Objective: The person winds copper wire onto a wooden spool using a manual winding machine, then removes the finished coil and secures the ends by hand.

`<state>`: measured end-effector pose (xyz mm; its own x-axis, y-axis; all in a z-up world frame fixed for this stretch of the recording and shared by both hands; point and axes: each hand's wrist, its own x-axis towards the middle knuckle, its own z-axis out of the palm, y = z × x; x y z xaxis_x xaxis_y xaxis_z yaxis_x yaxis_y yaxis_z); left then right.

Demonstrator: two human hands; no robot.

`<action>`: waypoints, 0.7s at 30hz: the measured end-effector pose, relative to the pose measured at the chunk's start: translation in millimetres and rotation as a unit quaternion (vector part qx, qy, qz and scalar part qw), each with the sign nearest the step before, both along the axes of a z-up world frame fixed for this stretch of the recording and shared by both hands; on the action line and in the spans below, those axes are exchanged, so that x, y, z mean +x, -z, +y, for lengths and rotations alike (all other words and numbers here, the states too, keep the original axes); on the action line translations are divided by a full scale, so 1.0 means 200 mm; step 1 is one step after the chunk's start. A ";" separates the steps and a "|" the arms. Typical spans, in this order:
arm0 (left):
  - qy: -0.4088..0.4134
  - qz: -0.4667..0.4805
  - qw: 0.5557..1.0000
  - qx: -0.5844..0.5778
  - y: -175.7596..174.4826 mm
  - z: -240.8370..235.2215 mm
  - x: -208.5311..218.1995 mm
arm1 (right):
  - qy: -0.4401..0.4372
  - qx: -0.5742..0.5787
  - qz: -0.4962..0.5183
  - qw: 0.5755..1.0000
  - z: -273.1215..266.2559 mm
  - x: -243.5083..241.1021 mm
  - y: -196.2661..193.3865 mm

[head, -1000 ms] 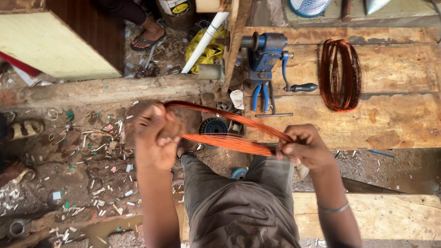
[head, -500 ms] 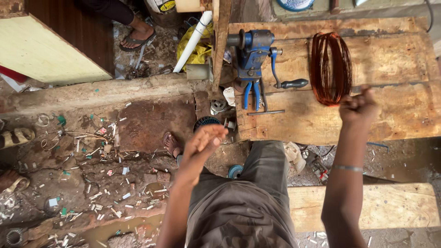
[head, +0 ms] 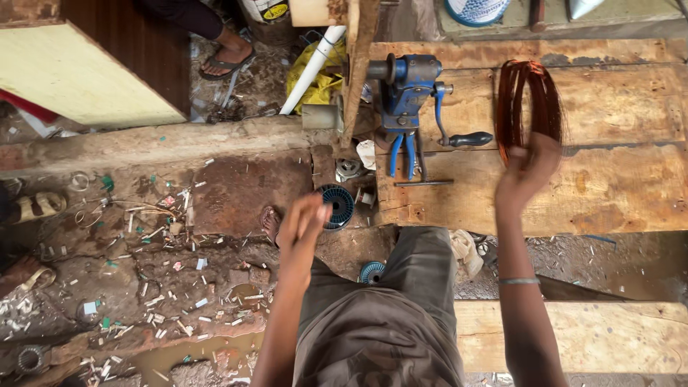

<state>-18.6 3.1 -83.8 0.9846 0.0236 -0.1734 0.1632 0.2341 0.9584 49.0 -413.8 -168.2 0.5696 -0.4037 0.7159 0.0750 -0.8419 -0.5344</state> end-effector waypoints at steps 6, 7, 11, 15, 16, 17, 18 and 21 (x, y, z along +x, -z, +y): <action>-0.148 -0.221 0.957 0.116 -0.32 -0.32 0.51 | -0.189 -0.107 0.142 0.966 0.31 0.37 0.01; -0.151 -0.225 0.956 0.114 -0.37 -0.35 0.58 | -0.131 -0.069 0.229 0.962 0.37 0.39 0.03; -0.072 -0.314 0.941 0.105 -0.44 -0.35 0.77 | -0.039 -0.119 0.242 0.962 0.45 0.44 0.06; 0.023 -0.149 0.989 0.010 -0.24 -0.28 0.71 | -0.078 -0.166 0.076 0.980 0.45 0.40 0.09; -0.021 -0.156 0.987 0.016 -0.16 -0.25 0.67 | -0.068 -0.181 0.097 0.976 0.44 0.42 0.10; -0.065 -0.164 0.984 0.023 -0.07 -0.22 0.61 | -0.058 -0.196 0.117 0.972 0.42 0.44 0.10; -0.078 -0.154 0.984 0.043 0.03 -0.19 0.53 | -0.058 -0.194 0.120 0.972 0.40 0.44 0.10; -0.068 -0.112 0.985 0.108 0.36 -0.16 0.26 | -0.108 -0.189 0.148 0.965 0.36 0.43 0.09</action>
<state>32.9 -28.8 -156.1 0.9826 0.1713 0.0712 -0.0767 0.0257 0.9967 135.4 -341.1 -185.4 0.8138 0.0057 0.5811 0.1621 -0.9625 -0.2174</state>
